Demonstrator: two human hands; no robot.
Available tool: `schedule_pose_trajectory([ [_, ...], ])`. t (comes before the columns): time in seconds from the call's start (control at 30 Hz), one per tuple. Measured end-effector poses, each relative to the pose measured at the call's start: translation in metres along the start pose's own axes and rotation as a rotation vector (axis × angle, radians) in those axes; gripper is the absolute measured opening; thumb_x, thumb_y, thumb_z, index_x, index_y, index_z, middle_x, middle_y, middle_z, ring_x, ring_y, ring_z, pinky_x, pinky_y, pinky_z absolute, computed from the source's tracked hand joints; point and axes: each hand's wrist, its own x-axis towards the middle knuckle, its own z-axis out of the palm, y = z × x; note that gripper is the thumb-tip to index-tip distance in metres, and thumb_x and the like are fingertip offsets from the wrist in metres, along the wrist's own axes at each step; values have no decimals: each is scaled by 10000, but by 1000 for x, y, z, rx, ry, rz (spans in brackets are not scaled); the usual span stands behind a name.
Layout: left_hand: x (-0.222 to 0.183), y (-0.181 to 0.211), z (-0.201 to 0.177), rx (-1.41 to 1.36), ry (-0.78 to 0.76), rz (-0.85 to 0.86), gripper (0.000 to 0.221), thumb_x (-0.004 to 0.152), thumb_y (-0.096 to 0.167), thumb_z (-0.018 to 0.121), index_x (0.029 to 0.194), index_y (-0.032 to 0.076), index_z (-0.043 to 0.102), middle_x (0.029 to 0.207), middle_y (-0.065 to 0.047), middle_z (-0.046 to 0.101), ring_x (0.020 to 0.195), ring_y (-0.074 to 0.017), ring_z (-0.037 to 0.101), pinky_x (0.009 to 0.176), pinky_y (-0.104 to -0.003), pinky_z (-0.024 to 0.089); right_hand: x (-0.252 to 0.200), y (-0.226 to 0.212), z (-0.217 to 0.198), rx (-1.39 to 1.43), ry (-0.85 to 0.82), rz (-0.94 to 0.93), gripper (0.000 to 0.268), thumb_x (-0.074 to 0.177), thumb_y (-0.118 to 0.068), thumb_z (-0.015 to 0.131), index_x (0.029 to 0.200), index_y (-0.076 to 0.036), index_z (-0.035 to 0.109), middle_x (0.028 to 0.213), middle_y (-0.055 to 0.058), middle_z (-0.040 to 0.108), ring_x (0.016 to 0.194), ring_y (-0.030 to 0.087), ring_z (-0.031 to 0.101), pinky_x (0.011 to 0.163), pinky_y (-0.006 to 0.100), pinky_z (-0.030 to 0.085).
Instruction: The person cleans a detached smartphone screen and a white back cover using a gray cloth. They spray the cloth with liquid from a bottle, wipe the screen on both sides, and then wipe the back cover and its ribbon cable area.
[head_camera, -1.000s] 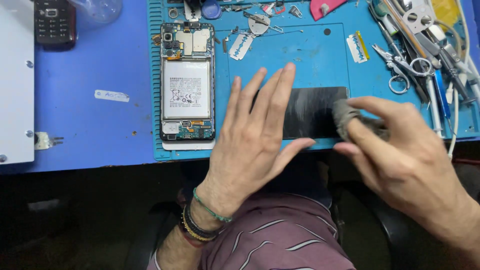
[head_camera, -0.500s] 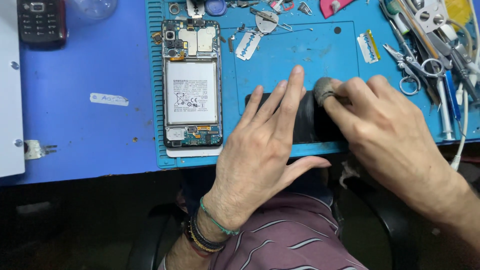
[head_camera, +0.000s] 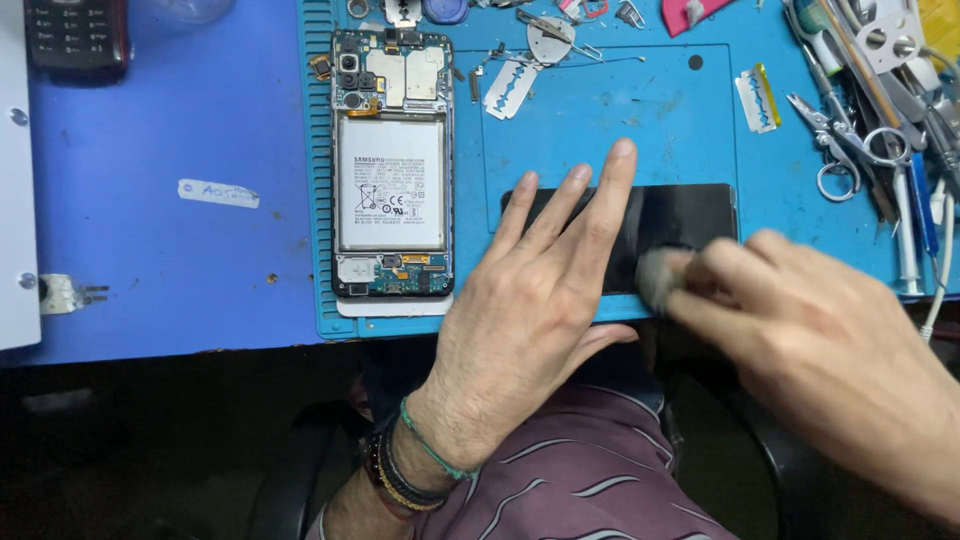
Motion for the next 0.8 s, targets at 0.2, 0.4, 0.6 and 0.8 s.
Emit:
schedule_pose_trajectory([
  [0.2, 0, 1, 0, 64, 4, -3, 1348, 648, 480, 1003, 1571, -63, 184, 1695, -123, 324, 1555, -271, 479, 1327, -507, 335, 3, -2, 5, 0, 45, -7, 449, 734, -16, 658, 1174, -95, 700, 1202, 25, 579, 732, 186, 512, 615, 325, 531],
  [0.4, -1, 1, 5, 25, 33, -23, 1369, 624, 439, 1009, 1575, -35, 147, 1677, -134, 395, 1544, -280, 482, 1333, -530, 321, 18, 13, 3, -369, 165, 110, 475, 823, -123, 673, 1289, -211, 688, 1152, -10, 595, 885, 175, 576, 750, 270, 530],
  [0.6, 0, 3, 2, 32, 22, -19, 1361, 626, 433, 1012, 1571, -53, 161, 1679, -136, 387, 1536, -277, 505, 1328, -516, 336, -10, 0, 5, -258, 48, 128, 436, 806, -140, 667, 1231, -234, 685, 1035, -64, 573, 790, 162, 559, 629, 295, 522],
  [0.8, 0, 3, 3, 13, 14, -25, 1346, 624, 430, 999, 1568, -58, 173, 1684, -137, 357, 1547, -284, 484, 1332, -512, 312, -9, -18, -1, 122, 113, 21, 433, 738, -91, 613, 1165, -129, 675, 1204, 3, 610, 772, 224, 537, 636, 357, 500],
])
